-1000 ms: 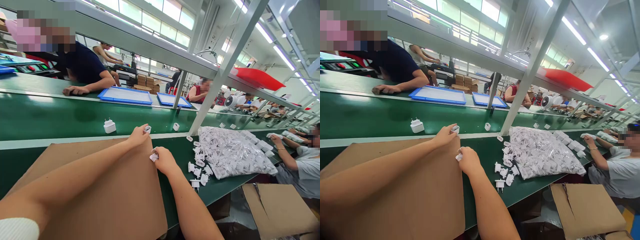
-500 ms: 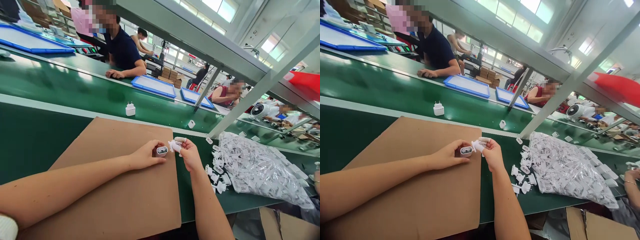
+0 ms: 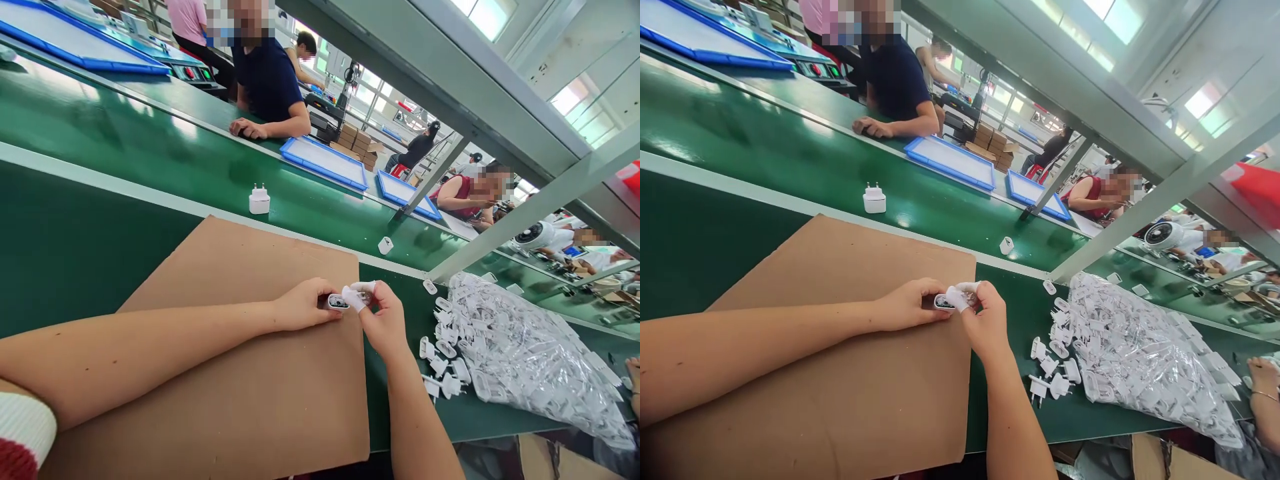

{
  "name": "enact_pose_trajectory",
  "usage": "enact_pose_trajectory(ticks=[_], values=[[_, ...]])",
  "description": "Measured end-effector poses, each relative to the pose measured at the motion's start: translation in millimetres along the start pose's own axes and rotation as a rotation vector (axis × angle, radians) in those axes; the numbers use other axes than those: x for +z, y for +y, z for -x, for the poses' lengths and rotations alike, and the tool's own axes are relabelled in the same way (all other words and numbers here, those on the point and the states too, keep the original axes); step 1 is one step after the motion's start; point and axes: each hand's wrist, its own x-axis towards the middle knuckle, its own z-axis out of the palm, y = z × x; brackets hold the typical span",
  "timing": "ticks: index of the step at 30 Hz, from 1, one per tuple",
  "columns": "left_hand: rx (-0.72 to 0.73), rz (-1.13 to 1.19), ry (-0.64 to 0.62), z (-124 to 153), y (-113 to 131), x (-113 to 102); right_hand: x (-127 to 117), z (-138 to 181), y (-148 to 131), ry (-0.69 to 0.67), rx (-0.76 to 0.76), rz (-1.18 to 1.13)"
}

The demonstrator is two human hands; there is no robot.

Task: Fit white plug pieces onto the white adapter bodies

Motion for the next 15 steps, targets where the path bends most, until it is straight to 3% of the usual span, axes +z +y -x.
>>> enact_pose_trajectory(ticks=[5, 15], values=[[0.043, -0.017, -0.010, 0.0, 2.8, -1.5, 8.6, 1.3, -0.5, -0.105, -0.223, 0.416], [0.058, -0.014, -0.004, -1.0, 2.4, -1.9, 6.6, -0.5, 4.3, -0.078, -0.255, 0.343]])
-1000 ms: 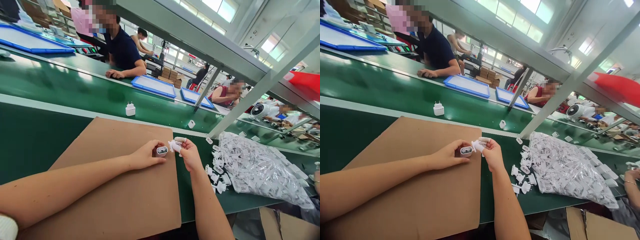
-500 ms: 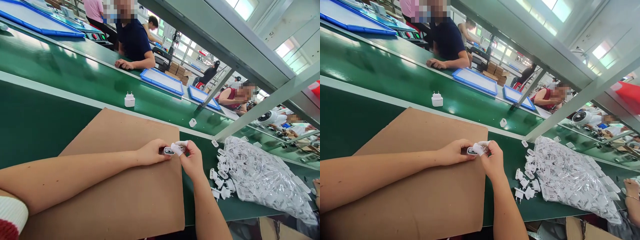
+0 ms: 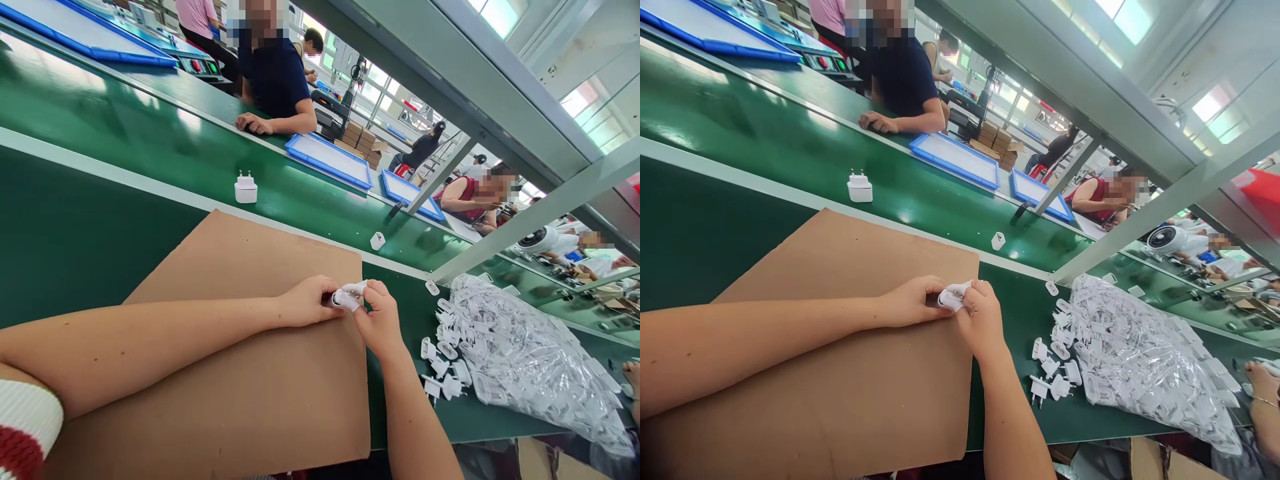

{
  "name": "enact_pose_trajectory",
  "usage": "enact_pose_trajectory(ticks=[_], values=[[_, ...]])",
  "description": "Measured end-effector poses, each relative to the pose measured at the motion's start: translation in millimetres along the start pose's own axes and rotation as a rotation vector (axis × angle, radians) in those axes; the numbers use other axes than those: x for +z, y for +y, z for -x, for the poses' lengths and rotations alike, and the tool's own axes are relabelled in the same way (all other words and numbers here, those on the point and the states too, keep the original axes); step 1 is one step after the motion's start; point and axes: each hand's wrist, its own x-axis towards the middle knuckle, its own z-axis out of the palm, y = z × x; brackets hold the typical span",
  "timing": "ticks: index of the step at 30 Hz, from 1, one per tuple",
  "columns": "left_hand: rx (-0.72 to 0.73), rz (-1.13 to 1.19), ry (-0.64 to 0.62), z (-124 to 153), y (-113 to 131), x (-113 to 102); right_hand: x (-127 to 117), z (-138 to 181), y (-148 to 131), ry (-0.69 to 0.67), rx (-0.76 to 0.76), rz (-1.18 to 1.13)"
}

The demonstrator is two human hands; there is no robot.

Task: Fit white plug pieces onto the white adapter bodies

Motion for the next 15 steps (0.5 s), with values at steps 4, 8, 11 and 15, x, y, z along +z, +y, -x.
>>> enact_pose_trajectory(ticks=[4, 8, 11, 15], values=[[0.023, 0.022, 0.003, -0.4, -0.3, 0.0, 2.2, -3.7, -4.9, -0.044, -0.044, 0.127], [0.027, 0.027, -0.003, 0.3, -0.4, 1.0, -1.6, -10.8, -14.5, -0.098, -0.007, 0.299], [0.002, 0.031, -0.007, 0.7, -0.6, 0.9, -3.0, -13.4, -18.3, -0.128, 0.038, 0.325], [0.010, 0.019, -0.023, -0.5, -1.0, -0.5, 2.1, -7.3, -14.4, -0.055, 0.033, 0.284]])
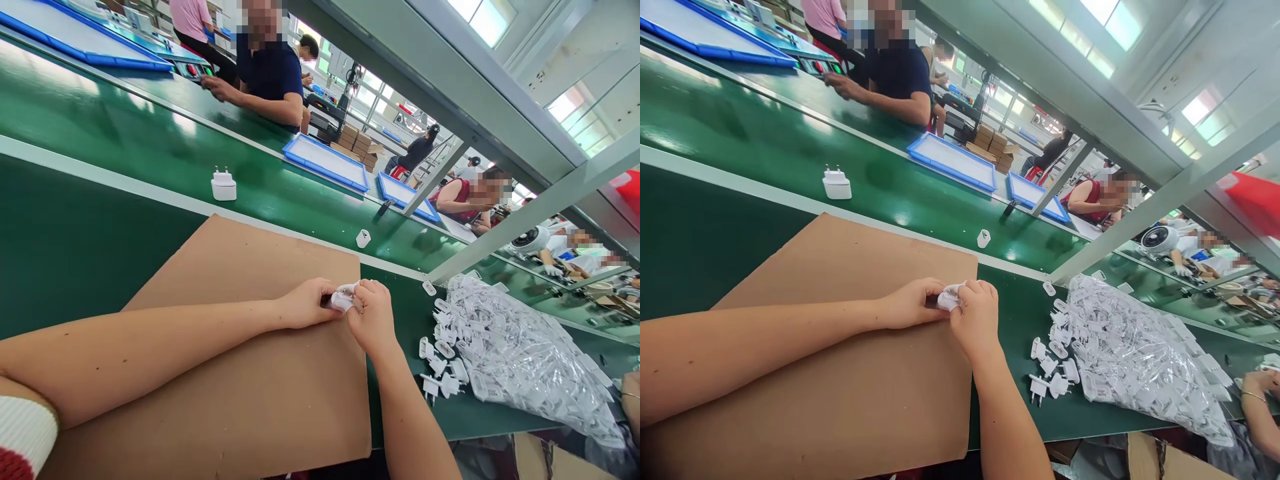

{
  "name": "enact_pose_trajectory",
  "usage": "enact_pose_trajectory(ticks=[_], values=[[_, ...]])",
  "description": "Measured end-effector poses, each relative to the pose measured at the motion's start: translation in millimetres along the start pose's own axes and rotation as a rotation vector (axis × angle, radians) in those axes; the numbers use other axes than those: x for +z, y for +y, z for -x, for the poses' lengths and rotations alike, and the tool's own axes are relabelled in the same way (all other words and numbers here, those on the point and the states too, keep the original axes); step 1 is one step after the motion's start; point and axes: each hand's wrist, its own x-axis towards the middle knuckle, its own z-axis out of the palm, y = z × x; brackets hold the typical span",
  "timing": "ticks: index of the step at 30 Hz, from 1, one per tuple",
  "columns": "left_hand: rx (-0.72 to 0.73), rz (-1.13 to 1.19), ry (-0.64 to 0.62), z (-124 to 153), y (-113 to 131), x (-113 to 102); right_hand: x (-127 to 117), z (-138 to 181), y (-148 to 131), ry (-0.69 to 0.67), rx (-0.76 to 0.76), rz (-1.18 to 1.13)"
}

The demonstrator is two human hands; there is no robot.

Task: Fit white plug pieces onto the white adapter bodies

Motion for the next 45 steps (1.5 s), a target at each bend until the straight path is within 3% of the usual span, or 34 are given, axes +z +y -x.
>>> enact_pose_trajectory(ticks=[4, 11, 20, 28, 33, 40, 45], values=[[-0.015, -0.014, -0.006, -1.1, 0.1, -1.2, 3.5, 8.0, 5.8, 0.140, -0.031, -0.093], [-0.017, -0.006, 0.004, -0.1, -3.1, 0.7, 2.2, 8.5, 8.8, 0.083, -0.074, 0.027], [-0.007, 0.007, 0.000, -1.1, -3.5, 3.4, 5.6, 3.0, 17.1, 0.126, -0.286, 0.070], [-0.014, 0.010, -0.022, -2.0, -9.1, 3.5, 18.4, 11.5, 33.7, 0.281, -0.299, 0.028], [0.021, 0.010, 0.009, -2.4, -7.2, 5.3, 9.7, 8.4, 24.1, 0.178, -0.294, 0.100], [0.008, 0.048, -0.009, -1.1, -4.8, 1.0, 2.8, 0.8, 8.1, 0.032, -0.110, 0.067], [-0.041, 0.068, 0.001, -0.8, -4.2, 1.6, 0.0, -2.3, 8.2, -0.017, -0.114, 0.072]])
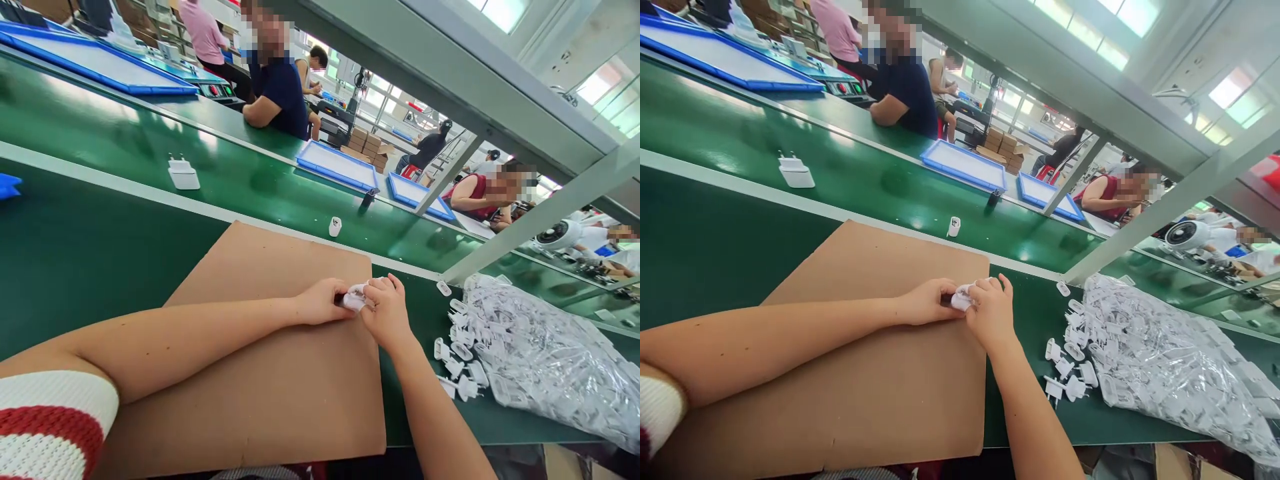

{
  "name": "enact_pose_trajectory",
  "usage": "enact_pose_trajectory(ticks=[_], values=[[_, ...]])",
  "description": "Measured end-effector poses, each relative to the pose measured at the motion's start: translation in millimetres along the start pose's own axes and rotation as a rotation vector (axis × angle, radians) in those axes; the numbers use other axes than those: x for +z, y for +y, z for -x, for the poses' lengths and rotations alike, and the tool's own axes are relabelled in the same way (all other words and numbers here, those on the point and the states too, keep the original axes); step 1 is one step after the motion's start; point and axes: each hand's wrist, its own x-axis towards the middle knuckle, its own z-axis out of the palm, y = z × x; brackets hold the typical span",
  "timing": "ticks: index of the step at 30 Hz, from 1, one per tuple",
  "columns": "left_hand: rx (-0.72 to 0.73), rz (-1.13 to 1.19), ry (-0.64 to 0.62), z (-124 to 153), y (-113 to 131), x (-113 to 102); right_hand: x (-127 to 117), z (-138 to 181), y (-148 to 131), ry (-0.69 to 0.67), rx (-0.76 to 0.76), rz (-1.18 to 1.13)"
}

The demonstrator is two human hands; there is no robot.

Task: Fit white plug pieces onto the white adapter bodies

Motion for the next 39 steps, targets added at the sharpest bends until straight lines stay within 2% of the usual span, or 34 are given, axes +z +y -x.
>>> enact_pose_trajectory(ticks=[5, 10, 13, 16, 17, 19, 23, 25, 29, 32, 35, 39], values=[[0.003, 0.004, -0.031, -2.9, -1.2, -1.8, 2.6, -1.2, 6.8, 0.031, -0.092, 0.013], [-0.005, 0.009, -0.018, -1.5, 0.5, 3.8, 11.1, 3.0, 3.0, 0.046, 0.038, -0.085], [-0.018, -0.058, -0.033, -5.1, 5.3, 5.8, 10.8, 1.2, 9.2, 0.051, 0.132, -0.241], [-0.075, -0.182, -0.006, -26.5, 11.6, -2.7, 1.7, -7.1, 40.2, 0.164, 0.253, -0.362], [-0.088, -0.223, 0.030, -38.7, 13.3, -8.2, -2.6, -10.8, 55.6, 0.225, 0.326, -0.325], [-0.124, -0.309, 0.116, -69.0, 14.7, -22.1, -11.0, -17.2, 89.9, 0.243, 0.528, -0.138], [-0.238, -0.453, 0.229, -130.4, 7.2, -50.7, -16.5, -14.7, 152.8, 0.031, 0.931, 0.220], [-0.305, -0.508, 0.256, -150.0, 0.7, -60.0, -13.2, -4.7, 178.3, -0.057, 1.033, 0.292], [-0.427, -0.591, 0.278, -165.1, -8.4, -66.3, -7.2, 14.4, 219.8, -0.185, 0.930, 0.310], [-0.458, -0.655, 0.298, -165.0, -8.0, -71.5, -10.6, 16.7, 231.9, -0.151, 0.851, 0.251], [-0.446, -0.729, 0.335, -155.2, -4.8, -92.6, -19.2, 11.2, 217.4, -0.073, 0.806, 0.143], [-0.548, -0.774, 0.371, -125.9, -8.4, -141.7, -24.8, 2.1, 166.3, 0.086, 0.751, -0.040]])
